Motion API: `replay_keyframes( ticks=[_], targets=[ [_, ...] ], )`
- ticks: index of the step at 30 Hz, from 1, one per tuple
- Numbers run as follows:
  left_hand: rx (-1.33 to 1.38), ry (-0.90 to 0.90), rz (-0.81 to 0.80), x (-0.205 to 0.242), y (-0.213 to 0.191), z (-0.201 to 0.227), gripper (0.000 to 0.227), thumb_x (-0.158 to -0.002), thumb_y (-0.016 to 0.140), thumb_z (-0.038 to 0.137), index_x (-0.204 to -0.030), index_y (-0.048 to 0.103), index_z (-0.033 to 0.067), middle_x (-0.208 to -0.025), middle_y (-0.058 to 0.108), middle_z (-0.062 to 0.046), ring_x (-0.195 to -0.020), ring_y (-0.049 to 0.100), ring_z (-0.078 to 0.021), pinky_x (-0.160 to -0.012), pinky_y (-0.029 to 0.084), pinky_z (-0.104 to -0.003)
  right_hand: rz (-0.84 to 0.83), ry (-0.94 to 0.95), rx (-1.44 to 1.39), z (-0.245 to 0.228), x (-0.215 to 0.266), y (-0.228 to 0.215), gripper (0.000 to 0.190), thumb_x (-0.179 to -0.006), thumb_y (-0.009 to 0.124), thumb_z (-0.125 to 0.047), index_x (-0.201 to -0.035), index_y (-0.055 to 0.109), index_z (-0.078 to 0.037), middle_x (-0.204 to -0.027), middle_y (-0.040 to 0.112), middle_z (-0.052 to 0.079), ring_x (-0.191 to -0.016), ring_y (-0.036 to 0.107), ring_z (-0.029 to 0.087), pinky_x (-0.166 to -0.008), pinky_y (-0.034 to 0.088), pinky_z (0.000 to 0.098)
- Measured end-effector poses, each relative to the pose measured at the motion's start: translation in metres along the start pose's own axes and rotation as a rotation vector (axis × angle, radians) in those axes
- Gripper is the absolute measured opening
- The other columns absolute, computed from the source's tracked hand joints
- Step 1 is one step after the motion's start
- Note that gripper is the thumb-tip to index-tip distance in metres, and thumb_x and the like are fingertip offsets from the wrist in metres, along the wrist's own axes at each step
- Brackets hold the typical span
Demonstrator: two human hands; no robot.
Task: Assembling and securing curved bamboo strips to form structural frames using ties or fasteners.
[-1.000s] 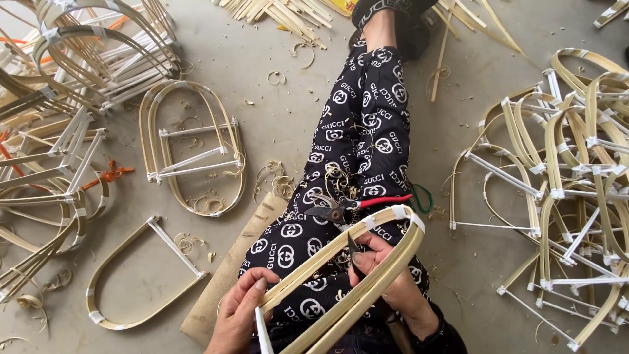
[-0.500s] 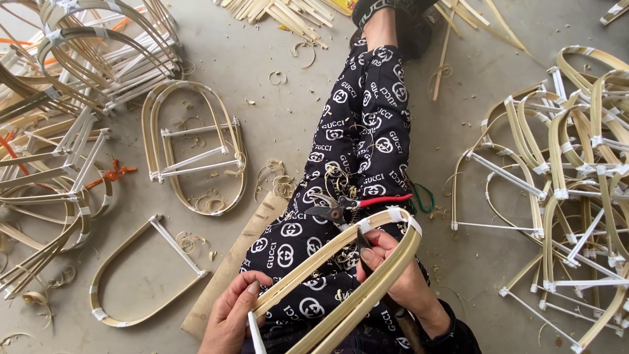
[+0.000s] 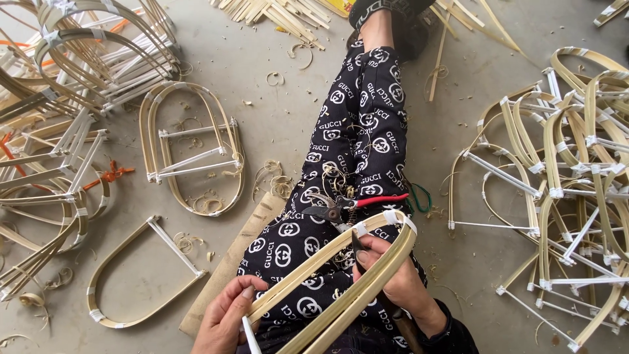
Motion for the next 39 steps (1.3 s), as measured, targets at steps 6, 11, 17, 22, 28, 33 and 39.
replay_keyframes(
  ticks=[6,11,17,22,28,33,39],
  targets=[
    [-0.078,-0.131,-0.127,0.018,0.033,0.03,0.036,-0.1,0.052,0.027,-0.129,0.064,0.0094,-0.058,0.049,0.004,-0.042,0.038,-0.0043,-0.037,0.024,-0.021,-0.044,0.006,0.092,-0.001,0.001,0.01,0.051,-0.098,0.055,-0.009,-0.145,0.039,0.005,-0.072,0.07,0.011,-0.054,0.066,0.014,-0.048,0.055,0.0263],
    [-0.235,-0.314,-0.131,0.035,0.044,0.05,0.042,-0.1,0.055,0.035,-0.137,0.063,0.0168,-0.069,0.054,0.002,-0.052,0.046,-0.0053,-0.043,0.033,-0.021,0.017,-0.075,0.038,-0.021,-0.005,-0.005,0.076,-0.096,0.055,-0.01,-0.157,0.01,-0.006,-0.069,0.07,0.012,-0.046,0.064,0.015,-0.039,0.054,0.0272],
    [-0.292,-0.109,-0.372,0.053,0.079,0.104,0.057,-0.102,0.049,0.046,-0.137,0.064,0.0029,-0.082,0.068,-0.005,-0.069,0.062,-0.0115,-0.062,0.049,-0.026,0.087,-0.194,0.015,-0.013,-0.028,-0.027,0.041,-0.102,0.058,-0.007,-0.138,0.053,0.012,-0.091,0.072,0.009,-0.065,0.067,0.011,-0.056,0.058,0.0237],
    [-0.261,0.251,-0.708,0.064,0.162,0.183,0.061,-0.106,0.044,0.042,-0.147,0.057,-0.0016,-0.09,0.062,-0.004,-0.076,0.058,-0.0111,-0.066,0.049,-0.026,-0.043,0.233,-0.296,0.032,-0.027,0.014,0.037,-0.097,0.055,-0.016,-0.127,0.061,0.005,-0.082,0.075,0.007,-0.047,0.059,0.008,-0.039,0.048,0.02],
    [-0.578,0.517,-0.372,-0.055,0.156,0.161,0.047,-0.101,0.06,0.023,-0.144,0.058,0.0042,-0.101,0.066,-0.001,-0.085,0.058,-0.0085,-0.071,0.05,-0.026,-0.278,0.353,-0.356,0.063,-0.016,0.044,0.038,-0.105,0.06,-0.021,-0.129,0.063,0.008,-0.071,0.067,0.002,-0.051,0.06,0.007,-0.046,0.049,0.0199],
    [-0.554,0.443,-0.506,-0.096,0.175,0.101,0.056,-0.094,0.067,0.016,-0.146,0.052,0.0032,-0.113,0.07,-0.005,-0.099,0.068,-0.0133,-0.09,0.058,-0.03,-0.267,0.375,-0.298,0.062,0.008,0.063,0.037,-0.103,0.062,-0.02,-0.126,0.066,0.009,-0.072,0.068,0.006,-0.05,0.061,0.01,-0.043,0.046,0.0216],
    [-0.387,0.146,-0.456,-0.106,0.165,0.07,0.043,-0.092,0.07,0.011,-0.132,0.067,-0.0042,-0.102,0.079,-0.01,-0.086,0.074,-0.0175,-0.082,0.062,-0.032,-0.434,0.46,-0.377,0.036,0.035,0.083,0.042,-0.109,0.057,-0.019,-0.14,0.049,0.008,-0.075,0.068,0.01,-0.049,0.06,0.013,-0.047,0.049,0.0239]
  ],
)
Point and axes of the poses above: each hand's wrist, its own x-axis away from the middle knuckle, its own y-axis out of the palm, z = x × y, the point moved 10 cm from there along -x, towards the middle knuckle
